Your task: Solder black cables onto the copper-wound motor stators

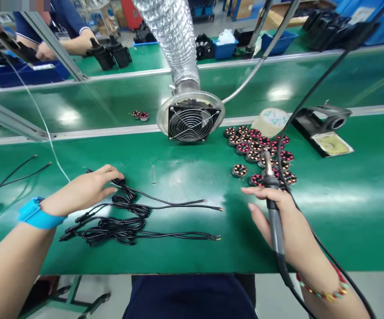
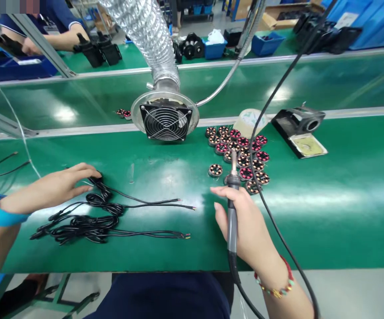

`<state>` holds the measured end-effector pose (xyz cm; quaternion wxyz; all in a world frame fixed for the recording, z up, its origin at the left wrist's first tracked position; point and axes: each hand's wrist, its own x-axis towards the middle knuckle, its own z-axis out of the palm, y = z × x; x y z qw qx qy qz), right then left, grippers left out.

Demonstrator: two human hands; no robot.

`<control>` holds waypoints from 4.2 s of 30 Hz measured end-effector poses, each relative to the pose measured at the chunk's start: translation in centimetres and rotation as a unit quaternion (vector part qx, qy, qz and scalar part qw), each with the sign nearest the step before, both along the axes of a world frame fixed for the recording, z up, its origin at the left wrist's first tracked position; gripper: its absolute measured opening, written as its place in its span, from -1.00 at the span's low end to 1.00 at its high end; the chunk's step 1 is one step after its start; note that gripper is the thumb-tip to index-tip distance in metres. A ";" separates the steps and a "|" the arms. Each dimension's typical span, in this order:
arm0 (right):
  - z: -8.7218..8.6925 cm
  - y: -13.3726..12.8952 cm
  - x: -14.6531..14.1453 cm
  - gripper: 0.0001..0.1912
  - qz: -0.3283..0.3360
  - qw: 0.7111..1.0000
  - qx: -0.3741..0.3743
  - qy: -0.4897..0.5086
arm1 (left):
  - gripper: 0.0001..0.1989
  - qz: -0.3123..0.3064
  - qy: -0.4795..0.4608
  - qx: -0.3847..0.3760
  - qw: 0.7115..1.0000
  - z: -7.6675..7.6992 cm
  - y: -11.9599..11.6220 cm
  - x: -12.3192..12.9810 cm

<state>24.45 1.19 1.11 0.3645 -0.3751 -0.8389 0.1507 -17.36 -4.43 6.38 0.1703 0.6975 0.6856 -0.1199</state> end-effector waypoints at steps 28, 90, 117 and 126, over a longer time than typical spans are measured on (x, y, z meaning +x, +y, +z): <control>0.2 5.3 -0.6 -0.73 -0.044 0.992 0.014 -0.121 | -0.50 0.049 -0.149 0.035 0.987 0.4 -1.9 2.1; -2.8 2.4 -7.0 -0.63 0.137 0.987 -0.057 -0.065 | -0.75 0.057 -0.445 -0.057 0.892 -4.6 7.8 14.4; -1.9 3.6 -5.3 -0.55 0.086 0.986 -0.120 -0.083 | -0.86 -0.147 -0.240 -0.024 0.959 -4.1 5.5 15.6; -0.4 2.7 -6.1 -0.60 0.047 0.959 -0.242 0.139 | -0.78 0.070 -0.443 -0.048 0.892 -3.3 6.1 15.3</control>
